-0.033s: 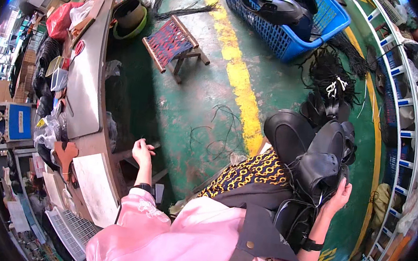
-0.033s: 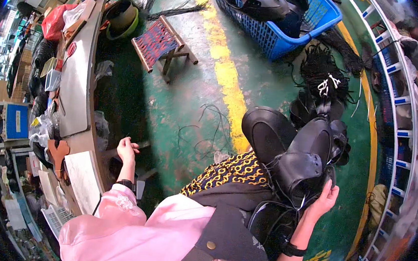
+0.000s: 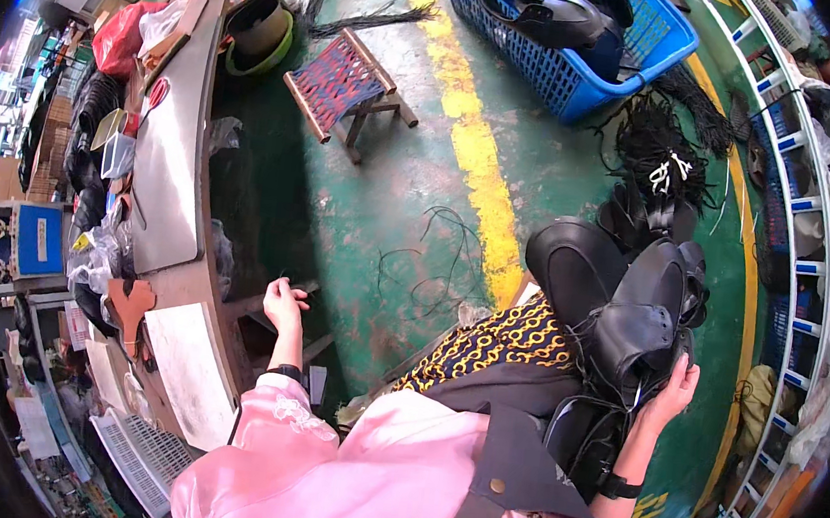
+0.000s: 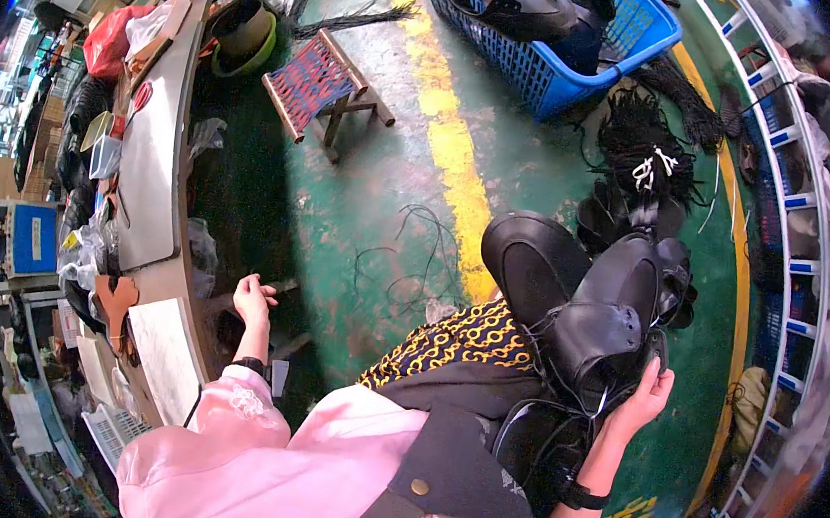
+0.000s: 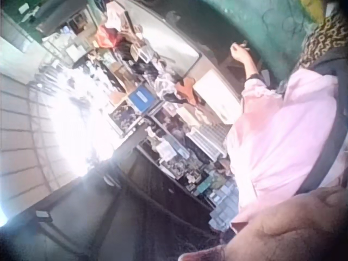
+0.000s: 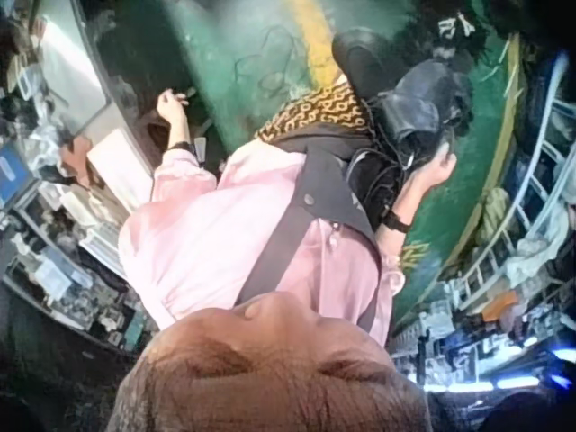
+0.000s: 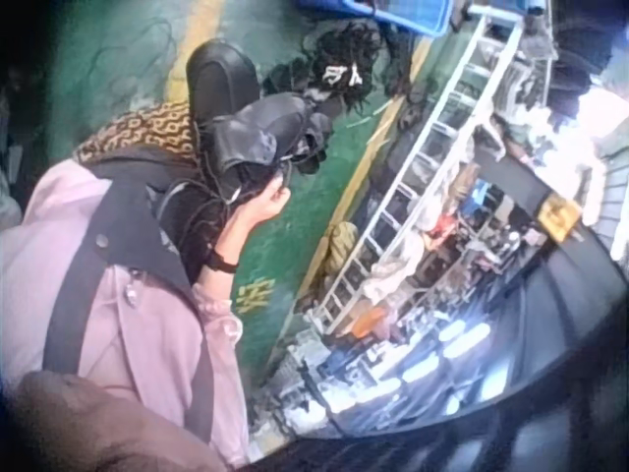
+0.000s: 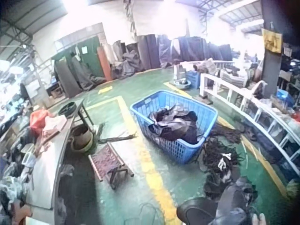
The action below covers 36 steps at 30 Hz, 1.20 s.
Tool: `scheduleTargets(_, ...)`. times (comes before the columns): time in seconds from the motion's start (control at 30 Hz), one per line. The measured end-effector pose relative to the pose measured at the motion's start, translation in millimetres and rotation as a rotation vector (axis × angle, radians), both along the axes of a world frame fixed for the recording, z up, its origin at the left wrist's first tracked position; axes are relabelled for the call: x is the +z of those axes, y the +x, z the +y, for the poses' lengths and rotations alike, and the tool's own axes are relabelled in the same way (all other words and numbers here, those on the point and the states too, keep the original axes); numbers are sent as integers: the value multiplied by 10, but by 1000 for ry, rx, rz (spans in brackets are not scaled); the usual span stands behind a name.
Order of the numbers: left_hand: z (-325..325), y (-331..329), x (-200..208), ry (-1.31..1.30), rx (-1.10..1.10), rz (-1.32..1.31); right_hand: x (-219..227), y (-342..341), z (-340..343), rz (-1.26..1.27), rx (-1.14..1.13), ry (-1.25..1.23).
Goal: Thread laces through the eyelets of black leather shoe uppers.
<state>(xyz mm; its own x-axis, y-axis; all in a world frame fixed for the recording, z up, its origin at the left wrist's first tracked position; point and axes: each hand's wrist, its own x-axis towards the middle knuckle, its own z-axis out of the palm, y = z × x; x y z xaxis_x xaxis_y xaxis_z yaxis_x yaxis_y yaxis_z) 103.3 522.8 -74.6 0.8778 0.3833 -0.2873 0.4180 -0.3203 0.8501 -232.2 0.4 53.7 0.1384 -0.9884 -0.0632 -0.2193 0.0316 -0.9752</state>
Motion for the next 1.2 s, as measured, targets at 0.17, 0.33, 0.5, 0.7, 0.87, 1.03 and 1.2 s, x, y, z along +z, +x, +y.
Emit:
scheduleTargets(0.17,-132,-61,-72,29,68,15,15,5,-5,-32,-7,30)
scheduleTargets(0.33,-893,-17,-360,-51,-134,-1,-45,-70,-5,-67,-16,0)
scheduleTargets(0.5,-1761,-148,-1035,-44,-684,197,-33,-8,17,-108,17,39)
scheduleTargets(0.7,-2401,-329,-1091,7,-1191,682,-64,-103,0,-39,-10,29)
scheduleTargets(0.87,-2448,-348,-711,-19,-1257,443,40,1,29,8,-6,-1)
scheduleTargets(1.03,-2968,-255,281,-311,-1050,110,-36,38,83,-102,6,-41)
scheduleTargets(1.2,-3491,-458,1217,-324,-1053,-319,76,98,144,-215,-56,-117)
